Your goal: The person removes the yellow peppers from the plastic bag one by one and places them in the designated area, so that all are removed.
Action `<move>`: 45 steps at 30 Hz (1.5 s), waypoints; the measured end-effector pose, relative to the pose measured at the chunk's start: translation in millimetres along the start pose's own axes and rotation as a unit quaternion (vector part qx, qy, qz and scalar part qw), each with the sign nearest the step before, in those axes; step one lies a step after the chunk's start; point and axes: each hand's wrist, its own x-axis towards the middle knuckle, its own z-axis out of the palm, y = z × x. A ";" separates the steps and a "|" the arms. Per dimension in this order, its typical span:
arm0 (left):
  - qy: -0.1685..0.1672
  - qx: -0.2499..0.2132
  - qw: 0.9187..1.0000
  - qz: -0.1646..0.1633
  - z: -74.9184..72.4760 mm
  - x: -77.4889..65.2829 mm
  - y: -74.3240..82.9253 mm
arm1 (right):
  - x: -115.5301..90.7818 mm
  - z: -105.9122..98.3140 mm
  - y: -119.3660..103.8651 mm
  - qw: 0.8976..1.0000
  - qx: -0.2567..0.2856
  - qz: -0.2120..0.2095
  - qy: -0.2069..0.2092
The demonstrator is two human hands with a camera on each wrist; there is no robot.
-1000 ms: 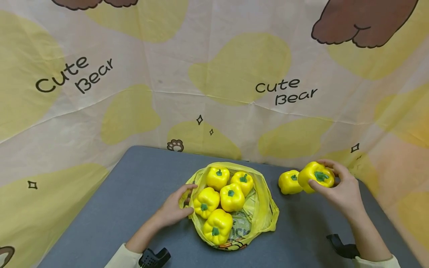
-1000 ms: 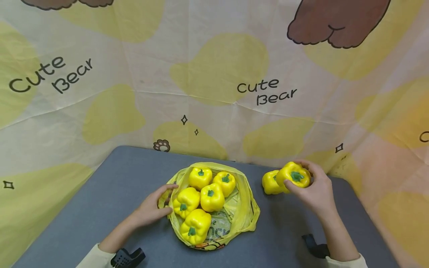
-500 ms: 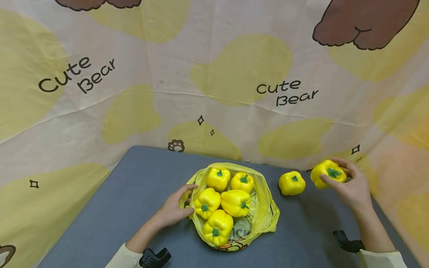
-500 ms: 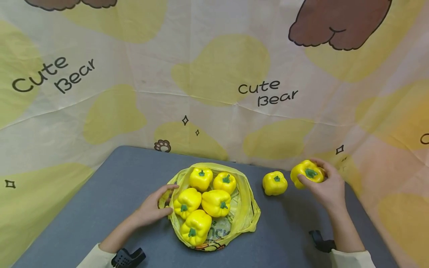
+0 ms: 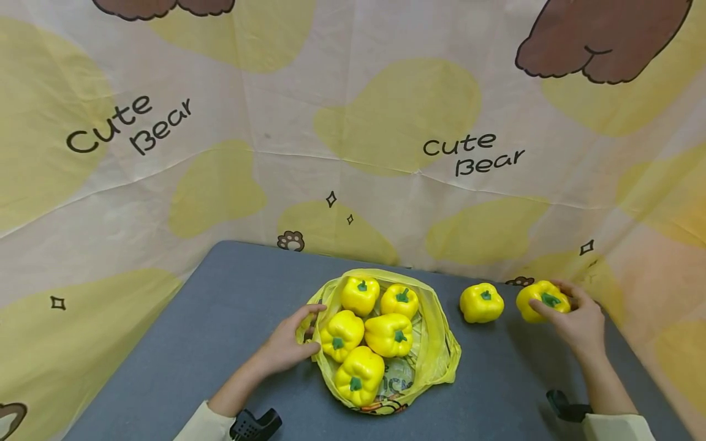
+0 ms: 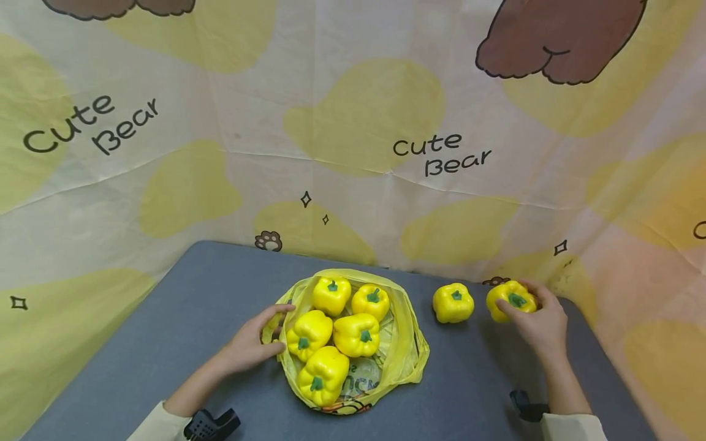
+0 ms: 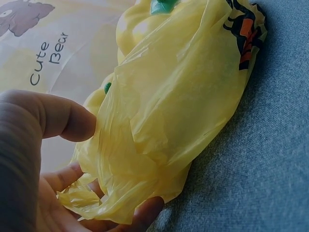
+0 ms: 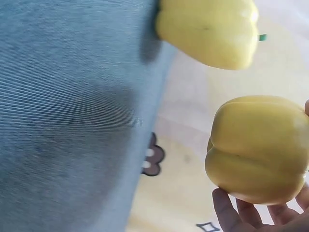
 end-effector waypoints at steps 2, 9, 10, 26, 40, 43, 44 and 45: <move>0.000 0.003 1.000 -0.002 0.4 0.2 0.0 | -0.3 4.0 4.4 1.000 -0.008 0.006 -0.009; -0.002 0.010 1.000 0.001 1.1 2.1 -1.3 | -0.9 15.3 15.9 0.999 -0.016 0.011 -0.034; -0.002 0.012 1.000 0.003 1.1 2.3 -1.7 | -1.0 16.6 17.0 0.999 -0.016 0.012 -0.039; 0.000 0.008 1.000 -0.014 5.5 4.7 -5.1 | -2.4 31.7 23.9 0.995 -0.004 0.057 -0.082; 0.001 0.010 1.000 -0.010 3.7 3.1 -5.9 | -6.0 35.2 20.0 0.993 -0.031 0.038 -0.107; 0.002 0.013 1.000 -0.012 3.5 2.7 -6.2 | -7.3 36.2 20.3 0.993 -0.032 0.031 -0.106; 0.002 0.013 1.000 -0.012 3.5 2.6 -6.3 | -7.8 36.3 20.3 0.994 -0.032 0.029 -0.105; 0.002 0.013 1.000 -0.013 3.5 2.5 -6.3 | -8.2 36.4 20.3 0.994 -0.031 0.027 -0.104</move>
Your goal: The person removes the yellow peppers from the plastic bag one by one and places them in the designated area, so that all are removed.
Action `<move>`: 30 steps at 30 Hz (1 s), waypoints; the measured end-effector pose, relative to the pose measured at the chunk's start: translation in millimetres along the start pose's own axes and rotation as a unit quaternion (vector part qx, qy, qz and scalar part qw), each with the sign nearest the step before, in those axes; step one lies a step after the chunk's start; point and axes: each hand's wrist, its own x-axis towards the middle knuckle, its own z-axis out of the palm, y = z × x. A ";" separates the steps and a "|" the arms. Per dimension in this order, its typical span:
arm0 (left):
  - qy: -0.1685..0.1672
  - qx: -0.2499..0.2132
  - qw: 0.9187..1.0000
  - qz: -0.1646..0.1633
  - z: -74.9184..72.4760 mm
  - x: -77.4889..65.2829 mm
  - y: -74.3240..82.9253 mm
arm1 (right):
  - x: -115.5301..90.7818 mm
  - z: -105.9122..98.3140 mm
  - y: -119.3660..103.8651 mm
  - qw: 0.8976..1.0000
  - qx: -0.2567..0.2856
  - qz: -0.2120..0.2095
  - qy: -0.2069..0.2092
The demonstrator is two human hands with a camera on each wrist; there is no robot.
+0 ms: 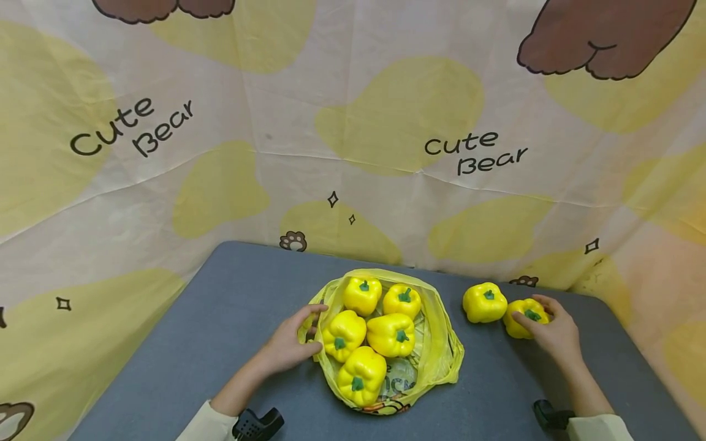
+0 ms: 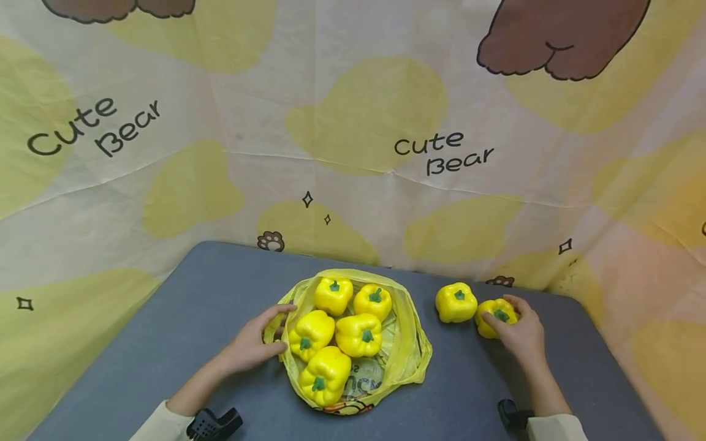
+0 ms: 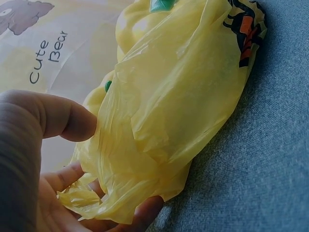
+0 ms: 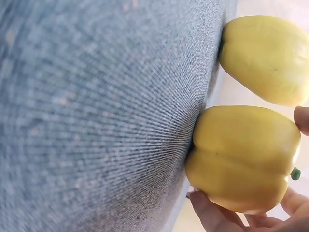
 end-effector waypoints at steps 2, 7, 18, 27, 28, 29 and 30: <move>0.000 0.000 1.000 -0.002 0.3 0.2 0.3 | -0.8 -0.8 -0.3 1.000 -0.002 -0.004 0.001; 0.001 -0.004 1.000 -0.006 0.8 0.5 1.1 | -2.2 -4.2 -2.3 1.000 -0.009 -0.019 0.000; -0.004 -0.012 1.000 -0.007 1.6 0.6 0.7 | -24.0 -10.1 -13.8 0.996 -0.036 -0.071 0.035; 0.000 -0.010 1.000 -0.009 1.0 -0.3 1.7 | -37.3 -13.7 -30.4 0.996 -0.024 -0.079 0.028; 0.000 -0.009 1.000 -0.009 1.0 -0.1 1.7 | -38.8 -13.9 -32.4 0.996 -0.023 -0.082 0.027; 0.000 -0.008 1.000 -0.009 1.1 0.1 1.5 | -40.3 -14.0 -34.4 0.996 -0.021 -0.085 0.027; 0.001 -0.007 1.000 -0.008 1.1 0.3 1.4 | -42.0 -14.0 -36.5 0.995 -0.018 -0.090 0.029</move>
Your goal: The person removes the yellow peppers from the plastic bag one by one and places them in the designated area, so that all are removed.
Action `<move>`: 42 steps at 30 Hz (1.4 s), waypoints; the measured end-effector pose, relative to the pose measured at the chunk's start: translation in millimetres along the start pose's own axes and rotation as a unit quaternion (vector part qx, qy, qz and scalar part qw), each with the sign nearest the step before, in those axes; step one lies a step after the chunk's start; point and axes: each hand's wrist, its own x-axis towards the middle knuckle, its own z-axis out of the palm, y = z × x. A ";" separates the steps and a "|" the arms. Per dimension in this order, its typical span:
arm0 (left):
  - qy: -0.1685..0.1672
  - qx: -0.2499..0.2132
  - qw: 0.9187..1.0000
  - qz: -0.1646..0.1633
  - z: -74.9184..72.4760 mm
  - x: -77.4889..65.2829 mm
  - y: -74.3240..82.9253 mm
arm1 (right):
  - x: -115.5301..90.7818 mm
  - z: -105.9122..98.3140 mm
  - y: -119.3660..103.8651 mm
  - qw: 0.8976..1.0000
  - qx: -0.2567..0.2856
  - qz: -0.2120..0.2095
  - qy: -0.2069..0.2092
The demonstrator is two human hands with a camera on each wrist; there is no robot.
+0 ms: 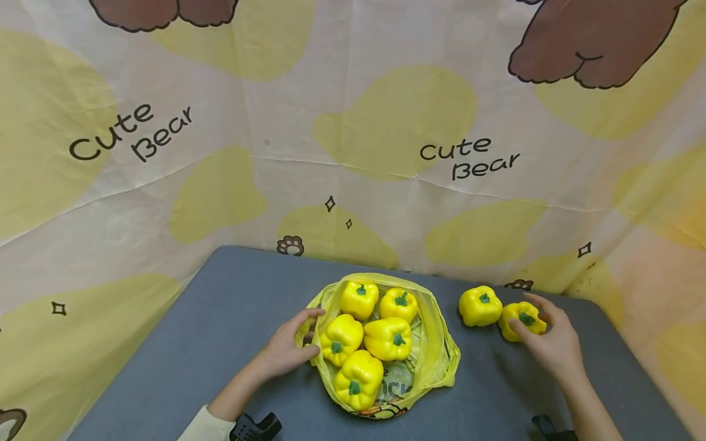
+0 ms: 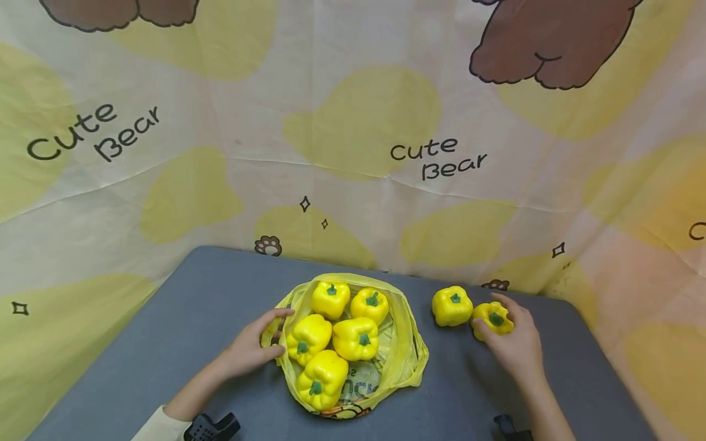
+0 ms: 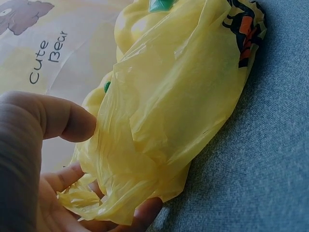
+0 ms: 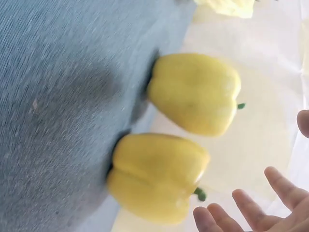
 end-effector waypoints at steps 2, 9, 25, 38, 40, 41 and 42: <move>0.001 0.001 1.000 -0.001 0.2 0.3 -0.5 | -2.2 0.6 -4.2 1.000 0.010 -0.012 0.006; 0.005 0.004 1.000 -0.003 0.9 0.6 -0.5 | -8.6 4.4 -18.4 0.998 0.049 -0.042 0.023; -0.006 -0.001 1.000 -0.001 0.7 0.2 -0.9 | -20.9 28.7 -49.4 0.986 0.119 -0.114 -0.003; -0.001 -0.003 1.000 0.007 0.4 -1.5 -0.6 | -29.2 60.4 -74.1 0.953 0.200 -0.201 -0.102; 0.000 0.002 1.000 0.006 0.5 -1.4 -0.7 | -30.1 65.6 -76.7 0.952 0.205 -0.196 -0.117; 0.001 0.004 1.000 0.006 0.6 -1.3 -0.6 | -30.6 68.1 -77.8 0.951 0.208 -0.192 -0.124; 0.001 0.004 1.000 0.006 0.5 -1.3 -0.5 | -31.1 70.6 -78.9 0.950 0.211 -0.188 -0.130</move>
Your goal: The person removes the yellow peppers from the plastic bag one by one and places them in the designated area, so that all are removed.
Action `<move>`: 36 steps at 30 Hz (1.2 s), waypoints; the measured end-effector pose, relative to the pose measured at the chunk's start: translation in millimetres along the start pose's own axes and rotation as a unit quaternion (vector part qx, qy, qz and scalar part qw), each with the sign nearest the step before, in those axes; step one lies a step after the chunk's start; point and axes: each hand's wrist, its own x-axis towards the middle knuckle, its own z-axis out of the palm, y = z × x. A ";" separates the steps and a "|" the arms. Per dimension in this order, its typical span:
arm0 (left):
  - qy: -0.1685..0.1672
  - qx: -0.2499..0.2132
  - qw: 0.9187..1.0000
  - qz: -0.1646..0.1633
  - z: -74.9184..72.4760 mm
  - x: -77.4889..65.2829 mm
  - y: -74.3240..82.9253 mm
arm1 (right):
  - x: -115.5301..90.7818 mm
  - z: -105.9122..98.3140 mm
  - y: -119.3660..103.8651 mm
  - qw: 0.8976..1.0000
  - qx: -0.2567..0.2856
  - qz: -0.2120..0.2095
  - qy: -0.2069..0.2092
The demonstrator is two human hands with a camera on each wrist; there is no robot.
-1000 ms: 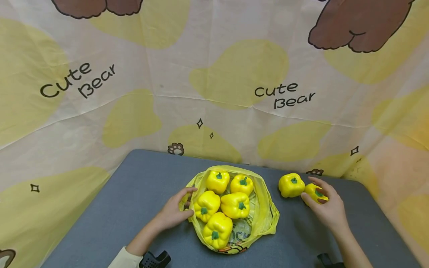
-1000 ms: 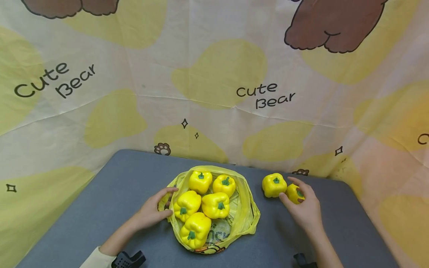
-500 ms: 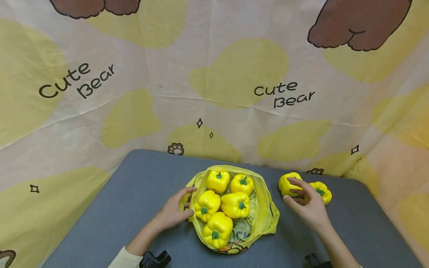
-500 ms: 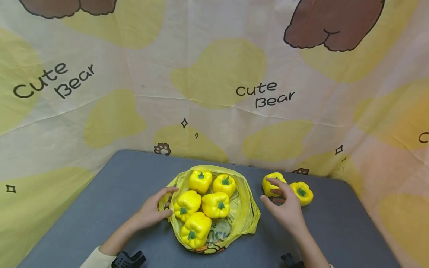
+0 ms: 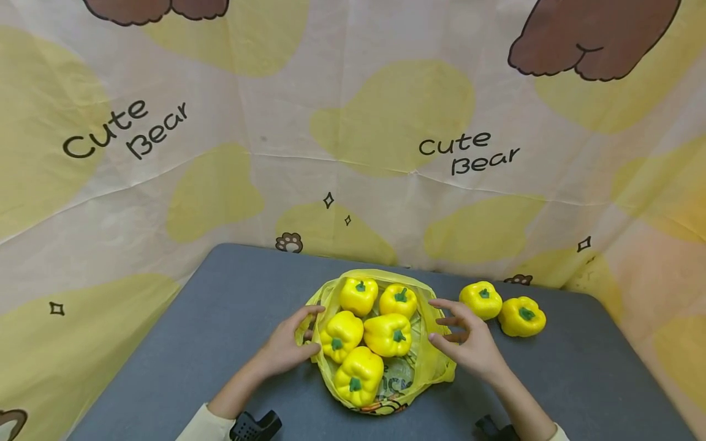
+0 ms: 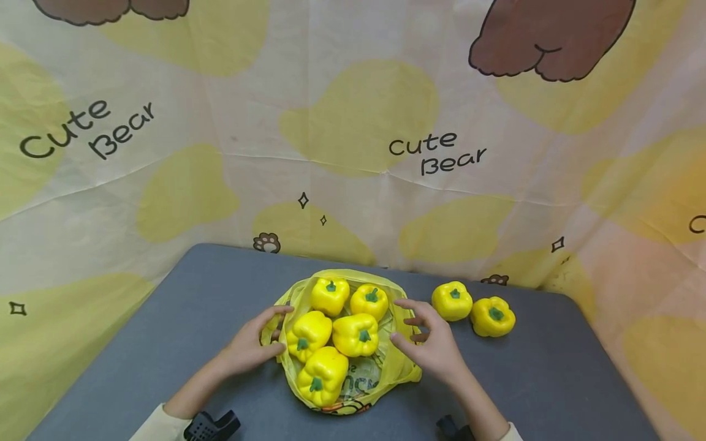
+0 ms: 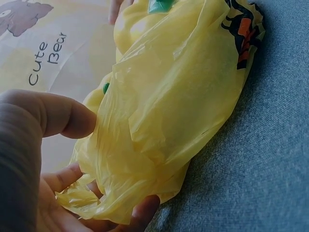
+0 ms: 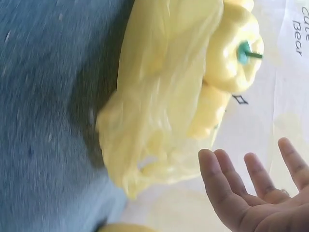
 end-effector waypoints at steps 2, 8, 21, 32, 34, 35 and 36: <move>0.000 0.000 1.000 0.001 -0.1 0.6 0.5 | 1.1 4.9 0.7 1.000 0.004 0.008 -0.008; 0.000 0.007 1.000 0.009 -0.8 1.4 0.2 | 2.7 18.3 2.4 0.999 0.012 0.028 -0.032; -0.031 -0.026 0.999 0.003 -2.1 2.3 -1.1 | 5.0 36.4 7.6 0.997 0.002 0.044 -0.068; -0.028 -0.012 1.000 -0.001 -1.4 2.2 1.0 | 6.5 50.4 7.1 0.997 0.001 0.034 -0.063; -0.026 -0.010 1.000 -0.004 -1.0 2.2 1.5 | 7.0 52.6 6.4 0.998 0.006 0.030 -0.061; -0.025 -0.009 1.000 -0.004 -0.8 2.2 1.7 | 7.2 53.7 5.9 0.998 0.007 0.030 -0.058; -0.024 -0.007 1.000 -0.004 -0.6 2.2 2.0 | 7.4 54.6 5.3 0.998 0.008 0.032 -0.055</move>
